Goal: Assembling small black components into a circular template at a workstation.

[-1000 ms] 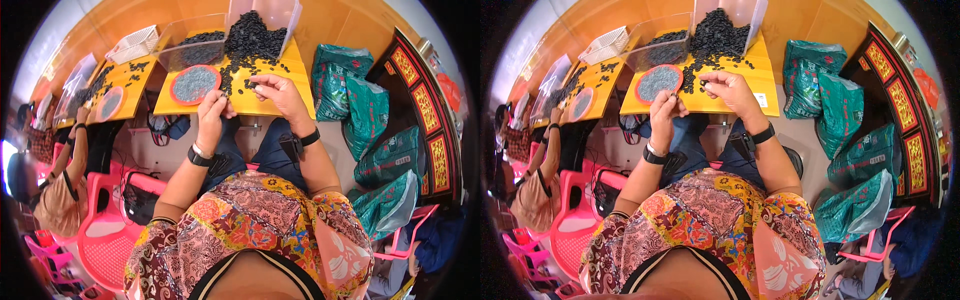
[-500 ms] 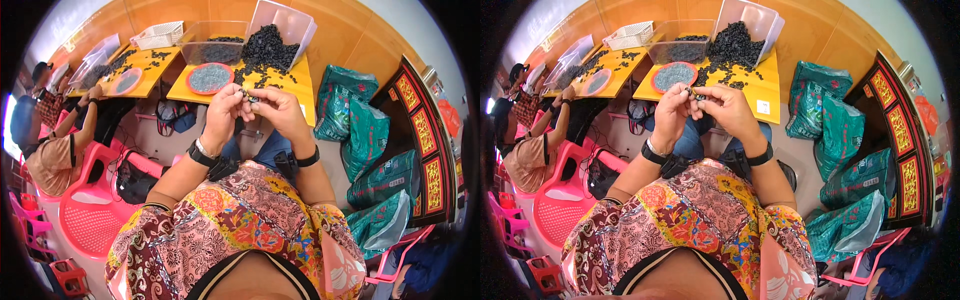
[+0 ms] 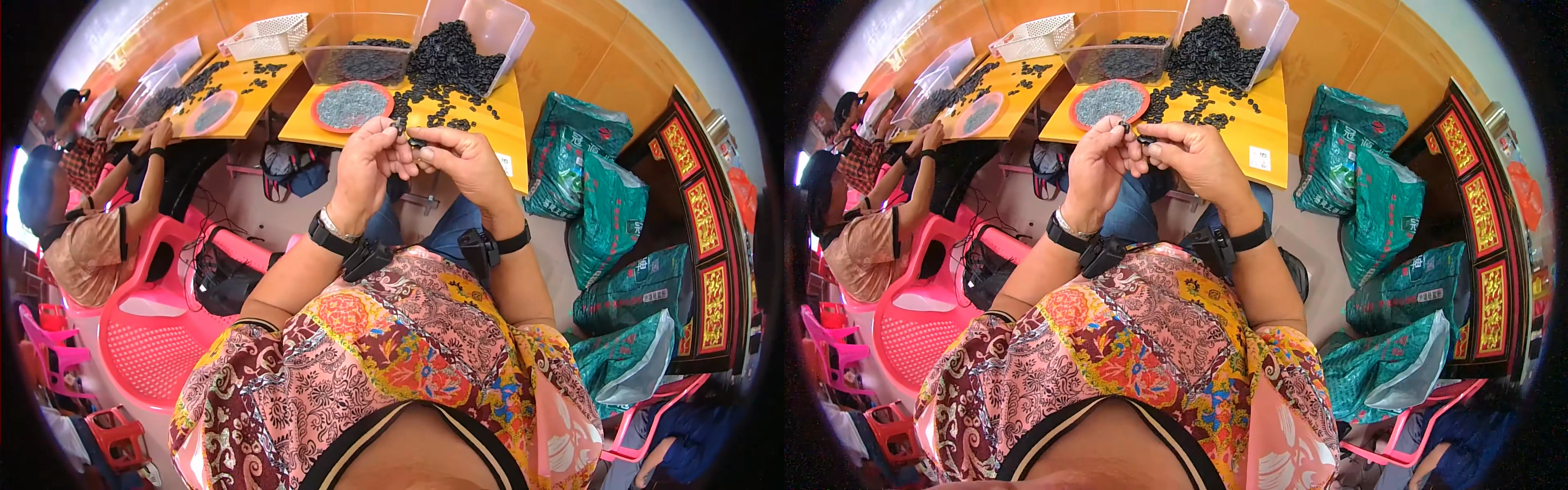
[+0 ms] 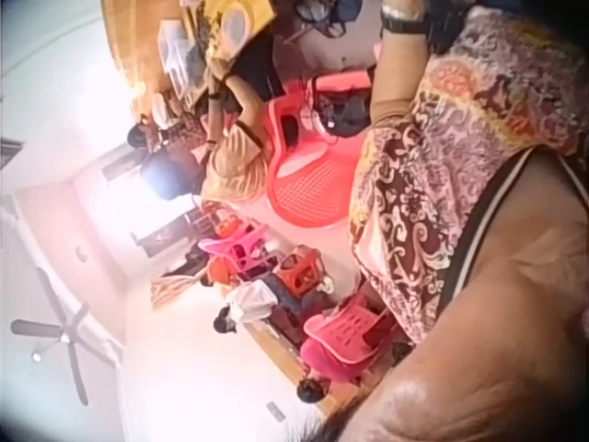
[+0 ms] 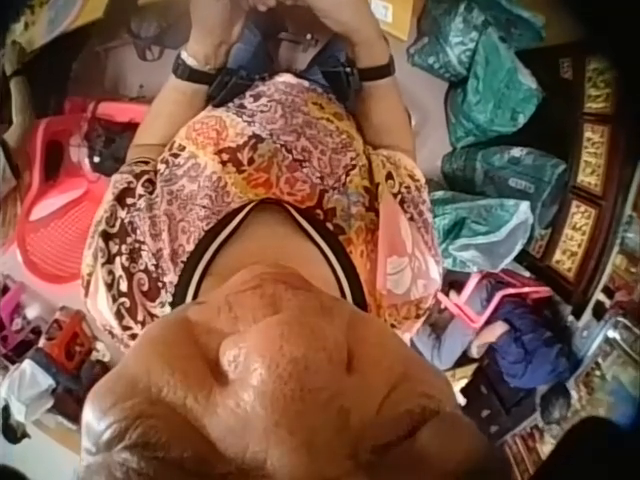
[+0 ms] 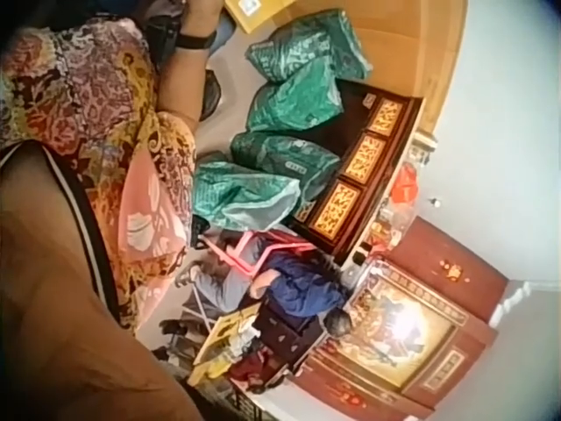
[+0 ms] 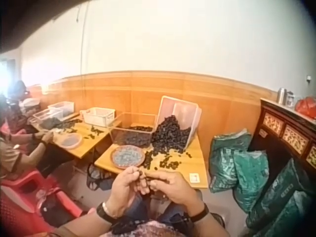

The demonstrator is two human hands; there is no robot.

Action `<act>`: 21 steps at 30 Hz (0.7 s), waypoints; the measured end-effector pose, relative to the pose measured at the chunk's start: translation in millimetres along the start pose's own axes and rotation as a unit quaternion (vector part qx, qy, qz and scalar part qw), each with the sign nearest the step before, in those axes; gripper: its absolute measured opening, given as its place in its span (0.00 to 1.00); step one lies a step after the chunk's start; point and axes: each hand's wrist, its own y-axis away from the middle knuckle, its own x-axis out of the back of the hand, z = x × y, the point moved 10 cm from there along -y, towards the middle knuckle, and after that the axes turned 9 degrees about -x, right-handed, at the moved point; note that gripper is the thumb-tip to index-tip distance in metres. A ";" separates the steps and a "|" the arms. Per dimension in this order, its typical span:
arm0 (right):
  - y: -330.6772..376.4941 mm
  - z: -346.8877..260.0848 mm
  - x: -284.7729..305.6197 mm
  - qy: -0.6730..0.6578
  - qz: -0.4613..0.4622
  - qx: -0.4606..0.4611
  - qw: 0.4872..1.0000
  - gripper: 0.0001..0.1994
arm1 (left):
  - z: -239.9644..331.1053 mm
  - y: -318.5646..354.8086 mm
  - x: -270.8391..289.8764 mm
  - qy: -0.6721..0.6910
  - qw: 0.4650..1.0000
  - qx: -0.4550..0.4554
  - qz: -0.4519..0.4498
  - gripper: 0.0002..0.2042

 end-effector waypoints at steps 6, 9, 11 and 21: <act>-2.5 6.1 1.7 -0.016 -0.010 -0.019 1.000 0.14 | -2.4 1.9 -0.6 0.001 1.000 0.005 0.000 0.07; -1.6 5.6 2.9 -0.008 0.001 -0.020 1.000 0.14 | -4.0 1.6 1.5 -0.006 1.000 0.005 -0.009 0.08; -0.3 5.0 4.3 -0.007 0.014 -0.026 1.000 0.14 | -7.0 2.7 2.5 -0.012 1.000 0.008 -0.017 0.08; -2.8 8.1 10.3 0.017 0.058 0.018 0.998 0.13 | -16.7 5.4 6.6 -0.052 0.998 0.028 -0.013 0.07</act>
